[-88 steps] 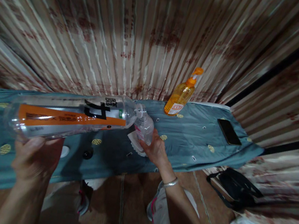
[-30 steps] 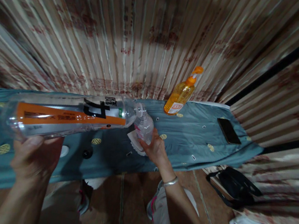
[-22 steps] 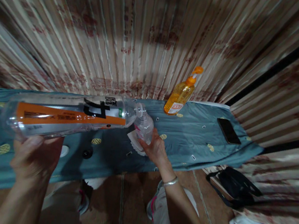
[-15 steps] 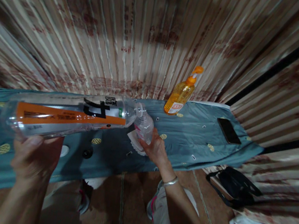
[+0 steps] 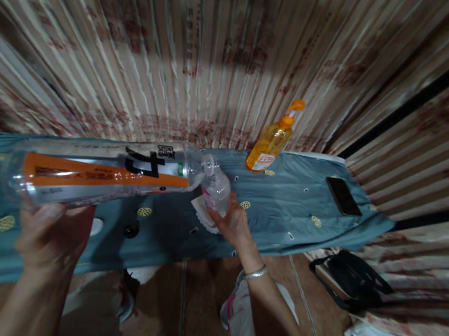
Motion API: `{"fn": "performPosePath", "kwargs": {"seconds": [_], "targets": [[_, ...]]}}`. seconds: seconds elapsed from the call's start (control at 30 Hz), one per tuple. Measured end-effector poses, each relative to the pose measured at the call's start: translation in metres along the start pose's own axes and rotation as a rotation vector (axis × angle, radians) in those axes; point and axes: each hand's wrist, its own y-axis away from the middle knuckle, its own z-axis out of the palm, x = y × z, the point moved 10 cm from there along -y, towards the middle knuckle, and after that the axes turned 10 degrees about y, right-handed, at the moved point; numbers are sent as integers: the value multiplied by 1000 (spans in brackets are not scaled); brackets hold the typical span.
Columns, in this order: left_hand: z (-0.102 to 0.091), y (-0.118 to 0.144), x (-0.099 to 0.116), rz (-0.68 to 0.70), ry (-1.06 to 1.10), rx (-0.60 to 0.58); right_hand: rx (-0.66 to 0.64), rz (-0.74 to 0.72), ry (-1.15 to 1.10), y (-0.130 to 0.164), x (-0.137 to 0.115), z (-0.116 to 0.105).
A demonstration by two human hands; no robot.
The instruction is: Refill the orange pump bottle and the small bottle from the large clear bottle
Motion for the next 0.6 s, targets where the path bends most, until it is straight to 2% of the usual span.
{"fn": "performPosePath", "kwargs": {"seconds": [0.6], "targets": [[8,0,2,-50,14,94,27,-5,10,2,4,4]]}}
